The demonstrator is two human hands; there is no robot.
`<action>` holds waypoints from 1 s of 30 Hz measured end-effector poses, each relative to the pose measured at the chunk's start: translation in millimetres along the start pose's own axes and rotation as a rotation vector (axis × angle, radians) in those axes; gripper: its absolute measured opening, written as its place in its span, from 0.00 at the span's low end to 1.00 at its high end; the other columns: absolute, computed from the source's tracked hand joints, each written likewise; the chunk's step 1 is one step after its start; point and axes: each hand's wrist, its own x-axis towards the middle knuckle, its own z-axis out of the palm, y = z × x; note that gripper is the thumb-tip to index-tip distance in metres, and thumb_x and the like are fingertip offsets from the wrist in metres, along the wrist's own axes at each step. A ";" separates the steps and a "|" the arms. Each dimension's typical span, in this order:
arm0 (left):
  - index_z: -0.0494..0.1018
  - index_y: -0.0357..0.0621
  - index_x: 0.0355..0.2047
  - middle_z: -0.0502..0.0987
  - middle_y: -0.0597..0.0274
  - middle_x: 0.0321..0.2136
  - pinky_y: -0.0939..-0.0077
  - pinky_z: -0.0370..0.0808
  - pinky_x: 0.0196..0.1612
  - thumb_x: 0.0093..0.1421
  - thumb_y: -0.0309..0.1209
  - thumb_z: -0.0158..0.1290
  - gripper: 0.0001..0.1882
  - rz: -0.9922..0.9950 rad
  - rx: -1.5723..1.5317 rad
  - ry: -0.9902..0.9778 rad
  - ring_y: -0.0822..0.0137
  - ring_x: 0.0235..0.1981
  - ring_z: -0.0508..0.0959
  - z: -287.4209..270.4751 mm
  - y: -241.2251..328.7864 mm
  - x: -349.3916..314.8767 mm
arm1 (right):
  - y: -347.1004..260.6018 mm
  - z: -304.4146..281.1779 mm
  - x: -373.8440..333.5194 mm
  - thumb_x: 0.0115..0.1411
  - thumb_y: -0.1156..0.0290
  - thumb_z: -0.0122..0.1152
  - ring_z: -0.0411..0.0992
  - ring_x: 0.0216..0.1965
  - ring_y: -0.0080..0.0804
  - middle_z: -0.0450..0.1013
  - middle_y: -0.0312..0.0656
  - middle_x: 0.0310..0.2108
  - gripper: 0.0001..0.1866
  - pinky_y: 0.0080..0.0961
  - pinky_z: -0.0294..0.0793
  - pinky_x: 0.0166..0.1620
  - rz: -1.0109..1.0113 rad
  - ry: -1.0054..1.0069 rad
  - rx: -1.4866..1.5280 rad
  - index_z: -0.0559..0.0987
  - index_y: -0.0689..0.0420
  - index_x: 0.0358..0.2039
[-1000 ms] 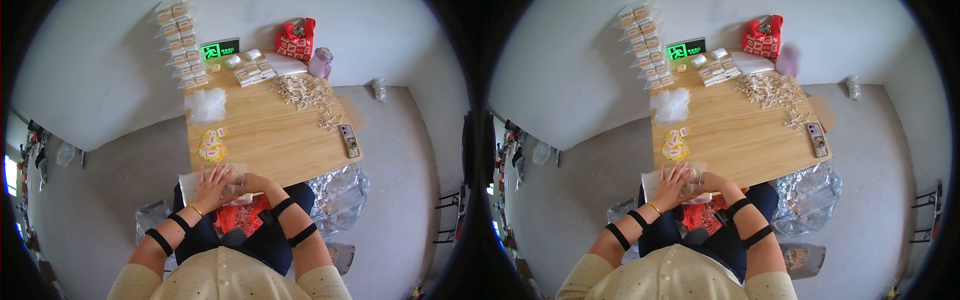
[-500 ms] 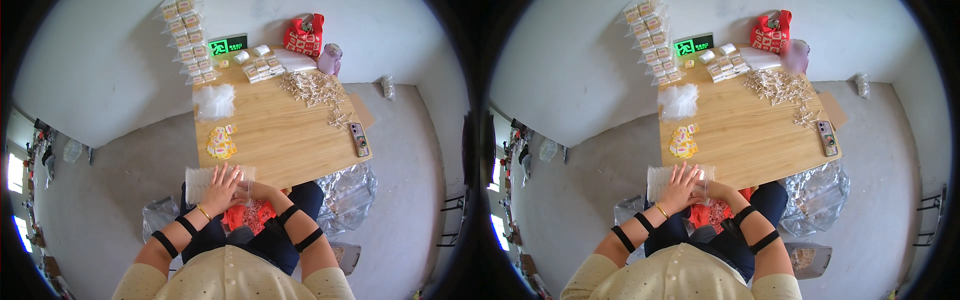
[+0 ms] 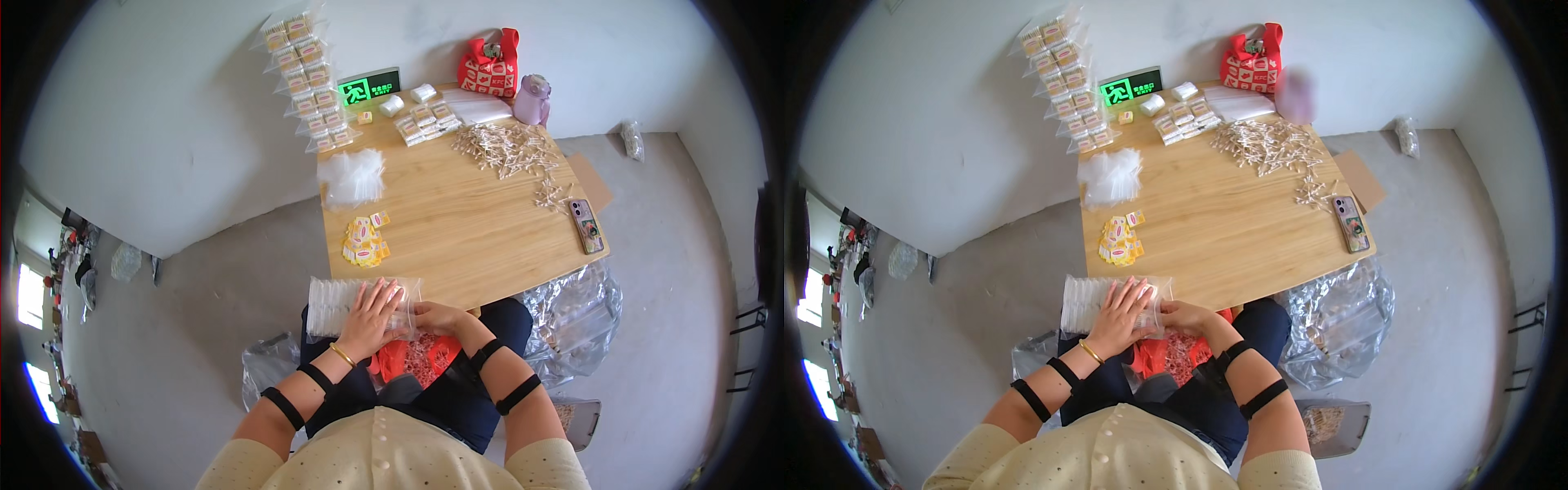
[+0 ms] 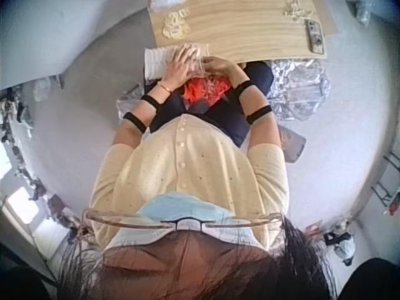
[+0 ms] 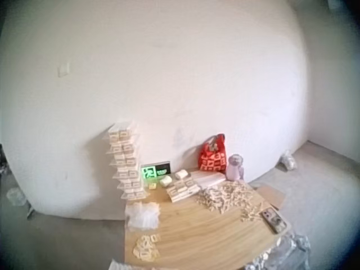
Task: The person packs small individually wrapped items into a larger clear plastic bag. They arrange the items in rows, fold the bag, and place the completed package on a stack of similar packages.
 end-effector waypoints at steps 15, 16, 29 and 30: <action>0.59 0.52 0.65 0.56 0.62 0.67 0.41 0.47 0.68 0.62 0.42 0.50 0.31 0.022 0.008 -0.026 0.48 0.68 0.54 -3.9 6.9 -3.6 | -1.6 33.1 18.6 0.52 0.66 0.66 0.69 0.51 0.53 0.69 0.61 0.52 0.25 0.37 0.70 0.53 -0.245 0.348 -1.007 0.75 0.59 0.51; 0.60 0.52 0.65 0.57 0.62 0.67 0.41 0.46 0.68 0.63 0.42 0.49 0.30 0.024 -0.013 -0.013 0.49 0.68 0.54 -4.4 6.7 -2.5 | -5.0 32.5 20.5 0.52 0.66 0.65 0.69 0.51 0.53 0.69 0.61 0.51 0.24 0.39 0.70 0.53 -0.145 0.354 -1.101 0.76 0.59 0.50; 0.57 0.55 0.67 0.55 0.59 0.67 0.39 0.42 0.68 0.66 0.44 0.44 0.29 0.032 0.026 0.004 0.48 0.69 0.51 0.5 12.4 0.0 | 58.4 -13.8 69.5 0.57 0.62 0.59 0.66 0.58 0.49 0.67 0.52 0.58 0.28 0.39 0.65 0.59 -0.657 0.403 -1.356 0.71 0.55 0.58; 0.57 0.56 0.67 0.55 0.58 0.68 0.39 0.42 0.68 0.66 0.44 0.44 0.30 0.033 0.026 0.003 0.48 0.69 0.51 0.5 11.5 0.1 | 57.5 -14.8 67.9 0.57 0.63 0.59 0.65 0.59 0.49 0.67 0.52 0.59 0.28 0.39 0.65 0.59 -0.657 0.412 -1.400 0.70 0.54 0.59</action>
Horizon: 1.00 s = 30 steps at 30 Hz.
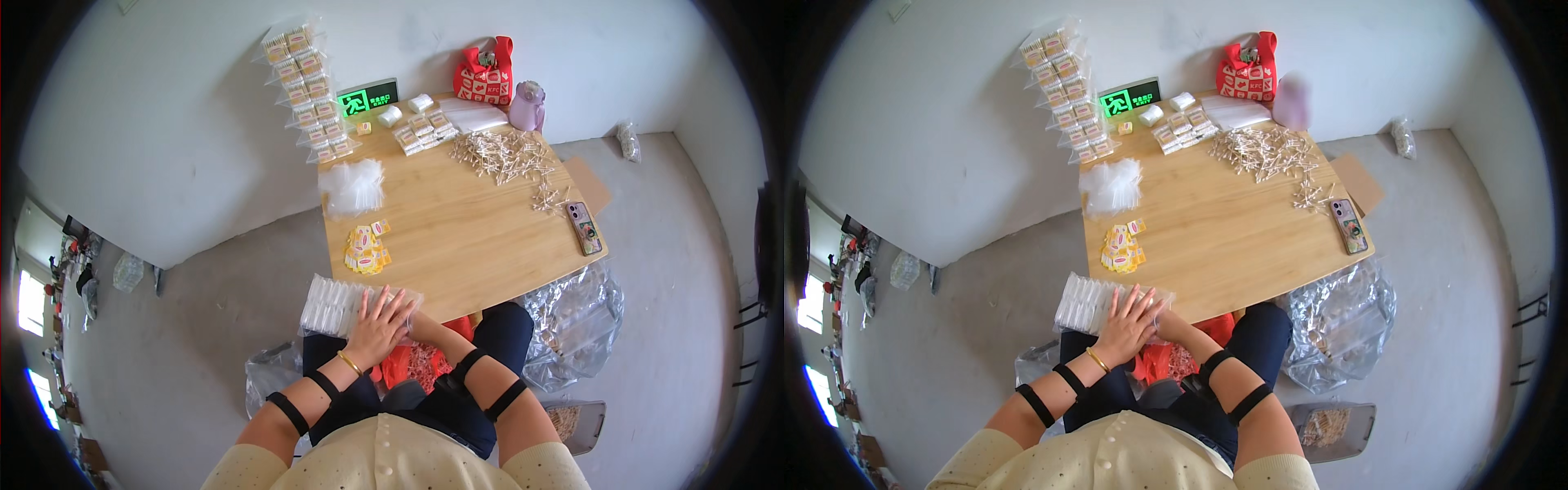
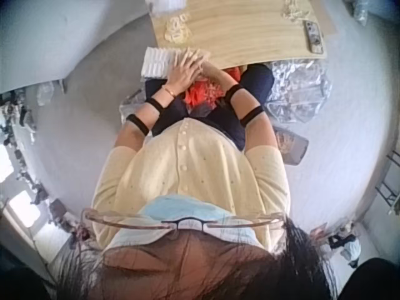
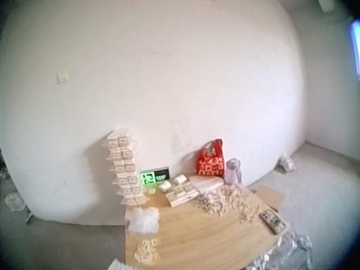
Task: The person packs small individually wrapped items into a larger clear plastic bag. They arrange the items in rows, fold the bag, and place the completed package on a stack of similar packages.
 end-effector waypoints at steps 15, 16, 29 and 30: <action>0.55 0.58 0.68 0.53 0.54 0.68 0.46 0.42 0.69 0.66 0.43 0.44 0.30 0.028 -0.062 -0.023 0.47 0.69 0.50 6.2 -3.1 -4.7 | -17.2 -25.1 -14.8 0.62 0.66 0.54 0.68 0.56 0.40 0.69 0.48 0.57 0.24 0.34 0.66 0.58 0.241 -0.160 0.504 0.71 0.53 0.59; 0.54 0.58 0.68 0.53 0.54 0.68 0.46 0.42 0.69 0.67 0.43 0.43 0.30 0.028 -0.072 -0.024 0.47 0.69 0.50 6.7 -3.6 -4.3 | -16.6 -27.0 -13.9 0.62 0.66 0.54 0.68 0.56 0.39 0.69 0.47 0.57 0.24 0.34 0.66 0.58 0.237 -0.163 0.508 0.71 0.53 0.59; 0.60 0.49 0.64 0.57 0.51 0.66 0.50 0.50 0.68 0.64 0.40 0.49 0.29 -0.126 -0.667 0.203 0.50 0.68 0.55 8.8 -28.8 14.8 | -17.1 -82.8 15.2 0.64 0.65 0.54 0.70 0.52 0.31 0.73 0.42 0.53 0.23 0.30 0.67 0.56 0.499 -0.299 0.745 0.71 0.55 0.59; 0.60 0.49 0.64 0.57 0.52 0.66 0.50 0.51 0.68 0.64 0.41 0.50 0.30 -0.115 -0.539 0.171 0.50 0.68 0.55 2.6 -39.1 11.9 | -17.4 -85.3 15.3 0.64 0.66 0.54 0.70 0.51 0.29 0.74 0.41 0.52 0.23 0.29 0.67 0.56 0.534 -0.329 0.750 0.71 0.56 0.59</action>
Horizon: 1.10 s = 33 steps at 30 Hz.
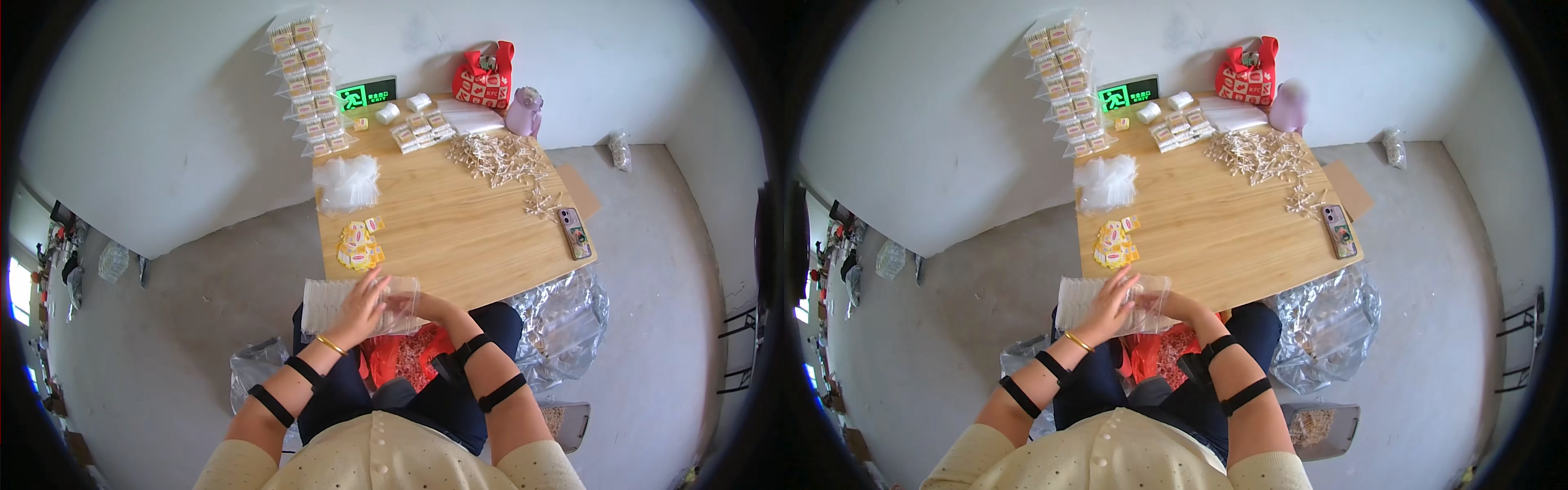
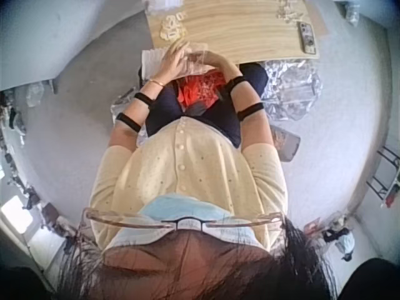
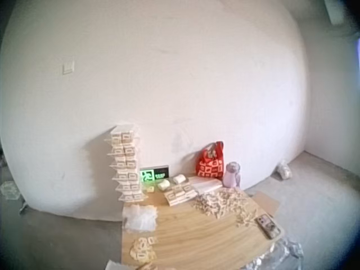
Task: The person packs small individually wrapped items into a larger clear plastic bag. They arrange the items in rows, fold the bag, and place the completed package on a stack of similar packages.
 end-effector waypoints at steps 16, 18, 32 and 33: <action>0.55 0.52 0.67 0.53 0.59 0.68 0.36 0.46 0.66 0.58 0.62 0.47 0.43 0.038 0.574 -0.138 0.50 0.69 0.51 -10.5 -9.8 -8.0 | 1.1 13.3 -3.6 0.63 0.70 0.53 0.72 0.52 0.33 0.75 0.44 0.50 0.19 0.29 0.68 0.55 -0.043 0.092 -0.079 0.76 0.59 0.54; 0.53 0.52 0.68 0.53 0.58 0.68 0.36 0.46 0.66 0.58 0.63 0.47 0.44 0.039 0.580 -0.139 0.48 0.68 0.52 -10.9 -10.8 -9.5 | 6.3 17.4 -5.9 0.63 0.71 0.53 0.72 0.51 0.32 0.75 0.43 0.49 0.18 0.29 0.69 0.55 -0.018 0.108 -0.023 0.76 0.59 0.53; 0.57 0.56 0.66 0.54 0.59 0.67 0.32 0.44 0.65 0.59 0.63 0.45 0.41 0.018 0.565 -0.134 0.48 0.68 0.51 -12.3 -3.7 -9.7 | 2.9 21.5 -4.1 0.64 0.69 0.54 0.72 0.51 0.33 0.73 0.42 0.54 0.27 0.29 0.74 0.49 -0.010 0.111 0.071 0.63 0.54 0.64; 0.58 0.58 0.66 0.54 0.60 0.67 0.30 0.44 0.65 0.59 0.62 0.45 0.39 0.027 0.558 -0.132 0.47 0.69 0.50 -12.4 -2.9 -10.9 | 7.9 24.9 0.7 0.64 0.68 0.54 0.72 0.52 0.34 0.71 0.42 0.55 0.27 0.29 0.74 0.49 -0.029 0.102 0.075 0.63 0.54 0.64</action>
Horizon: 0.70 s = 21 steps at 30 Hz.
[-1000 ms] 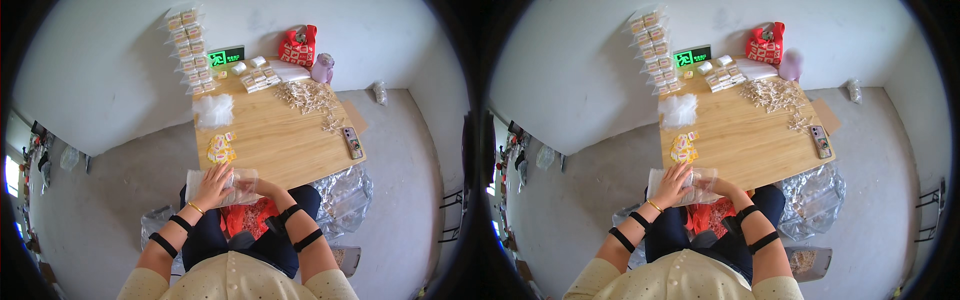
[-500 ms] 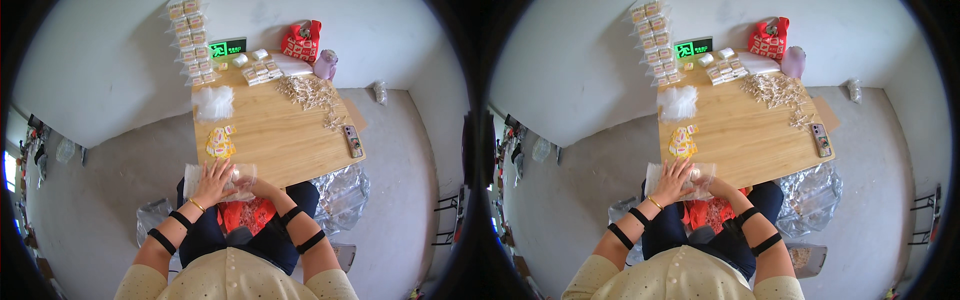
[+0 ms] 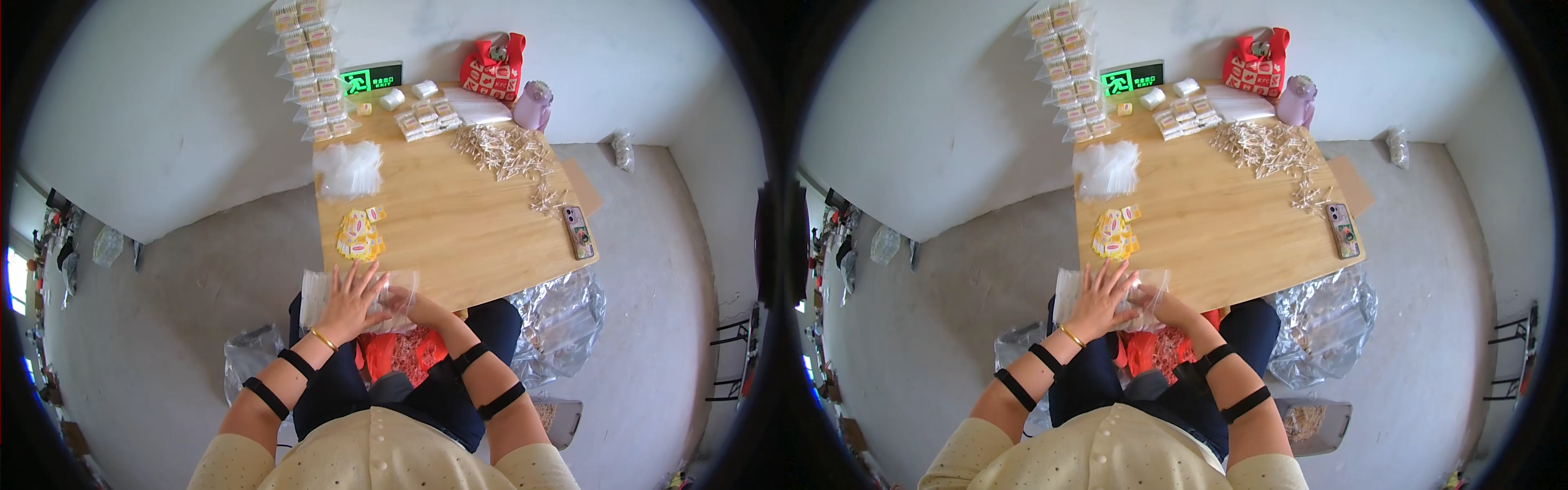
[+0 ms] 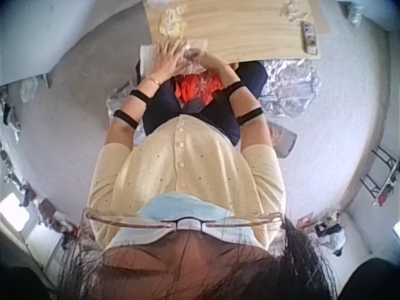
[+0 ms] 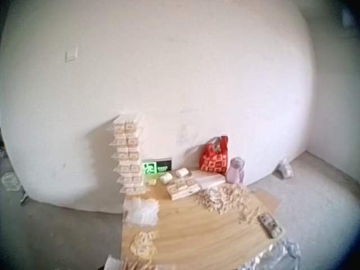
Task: The person packs small individually wrapped items into a larger clear plastic bag. They arrange the items in rows, fold the bag, and place the completed package on a stack of similar packages.
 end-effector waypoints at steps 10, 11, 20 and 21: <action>0.70 0.63 0.58 0.59 0.64 0.66 0.19 0.43 0.59 0.61 0.58 0.46 0.28 0.041 -0.014 -0.027 0.48 0.68 0.52 -1.5 2.3 3.7 | 37.5 -3.5 12.4 0.67 0.61 0.51 0.67 0.57 0.33 0.70 0.41 0.57 0.28 0.29 0.68 0.56 -0.058 -0.029 0.183 0.63 0.57 0.65; 0.70 0.63 0.58 0.59 0.64 0.65 0.19 0.43 0.59 0.61 0.59 0.46 0.28 0.037 -0.015 -0.026 0.48 0.68 0.51 -0.8 2.5 4.6 | 37.0 -10.8 11.6 0.67 0.62 0.51 0.68 0.56 0.32 0.70 0.41 0.56 0.27 0.27 0.69 0.56 -0.007 -0.045 0.196 0.64 0.58 0.64; 0.68 0.62 0.59 0.59 0.64 0.66 0.16 0.41 0.58 0.60 0.59 0.47 0.30 0.001 -0.083 -0.068 0.45 0.68 0.51 -3.6 -0.9 6.2 | -31.3 -170.0 31.7 0.66 0.62 0.51 0.76 0.30 0.25 0.78 0.38 0.31 0.14 0.23 0.76 0.35 0.344 0.253 -0.005 0.79 0.59 0.38; 0.68 0.62 0.59 0.59 0.64 0.65 0.16 0.41 0.58 0.60 0.59 0.47 0.30 -0.010 -0.083 -0.075 0.45 0.68 0.51 -2.9 -1.5 5.5 | -40.3 -187.1 52.1 0.66 0.62 0.53 0.76 0.29 0.25 0.77 0.38 0.29 0.13 0.22 0.76 0.33 0.294 0.446 0.004 0.78 0.59 0.37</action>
